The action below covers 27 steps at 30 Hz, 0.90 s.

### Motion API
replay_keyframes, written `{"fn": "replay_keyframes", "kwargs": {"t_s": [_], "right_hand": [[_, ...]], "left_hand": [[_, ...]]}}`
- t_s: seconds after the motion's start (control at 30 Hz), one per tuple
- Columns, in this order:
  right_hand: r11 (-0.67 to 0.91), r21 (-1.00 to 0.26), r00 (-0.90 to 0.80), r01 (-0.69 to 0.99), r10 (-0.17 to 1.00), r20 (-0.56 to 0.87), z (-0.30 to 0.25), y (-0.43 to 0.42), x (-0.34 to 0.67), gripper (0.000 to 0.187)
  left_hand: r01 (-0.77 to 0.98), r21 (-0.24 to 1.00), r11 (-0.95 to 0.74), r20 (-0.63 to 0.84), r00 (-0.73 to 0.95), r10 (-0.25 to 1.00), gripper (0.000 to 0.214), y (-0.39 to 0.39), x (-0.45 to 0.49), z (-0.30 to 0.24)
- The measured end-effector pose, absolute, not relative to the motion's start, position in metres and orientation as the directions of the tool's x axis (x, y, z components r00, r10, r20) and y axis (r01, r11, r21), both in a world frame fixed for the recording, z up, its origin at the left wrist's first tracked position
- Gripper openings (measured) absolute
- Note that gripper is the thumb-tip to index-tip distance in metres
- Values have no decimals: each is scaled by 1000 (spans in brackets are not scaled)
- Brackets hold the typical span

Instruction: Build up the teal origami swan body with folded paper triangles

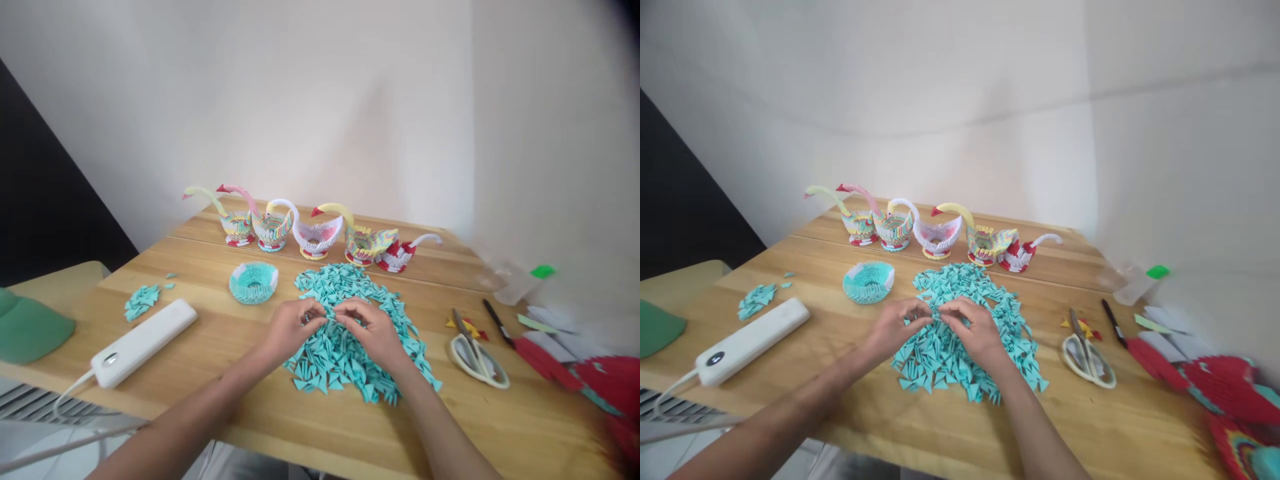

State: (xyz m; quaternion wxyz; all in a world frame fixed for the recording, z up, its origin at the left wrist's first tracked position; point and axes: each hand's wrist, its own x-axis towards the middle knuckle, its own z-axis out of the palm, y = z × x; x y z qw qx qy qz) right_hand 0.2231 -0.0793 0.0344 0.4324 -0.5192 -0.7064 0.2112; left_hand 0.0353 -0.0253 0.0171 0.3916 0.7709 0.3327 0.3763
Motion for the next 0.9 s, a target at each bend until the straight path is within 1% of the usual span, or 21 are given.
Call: {"fn": "replay_keyframes", "kwargs": {"t_s": [0.17,0.3,0.43,0.53,0.67,0.8,0.9], "right_hand": [[390,-727,-102,564,907,408,34,-79,221,12],[412,-705,-133,577,899,417,36,-78,222,13],[407,-681,-71,608,883,465,40,-76,234,15],[374,-674,-7,637,877,480,43,-75,243,15],[362,-669,-36,650,893,448,43,-75,244,15],[355,-654,-47,668,898,438,39,-73,247,16],[352,-636,-42,686,893,449,35,-70,253,19]], "left_hand": [[113,903,-414,312,489,815,10,-25,41,7],[66,944,-323,252,489,835,11,-25,40,4],[66,960,-273,221,422,879,13,-21,35,1],[80,954,-290,238,387,891,12,-19,34,-3],[103,942,-319,261,371,891,12,-18,35,-7],[143,920,-365,298,347,889,20,-15,34,-13],[187,886,-425,355,318,879,22,-13,31,-15]]}}
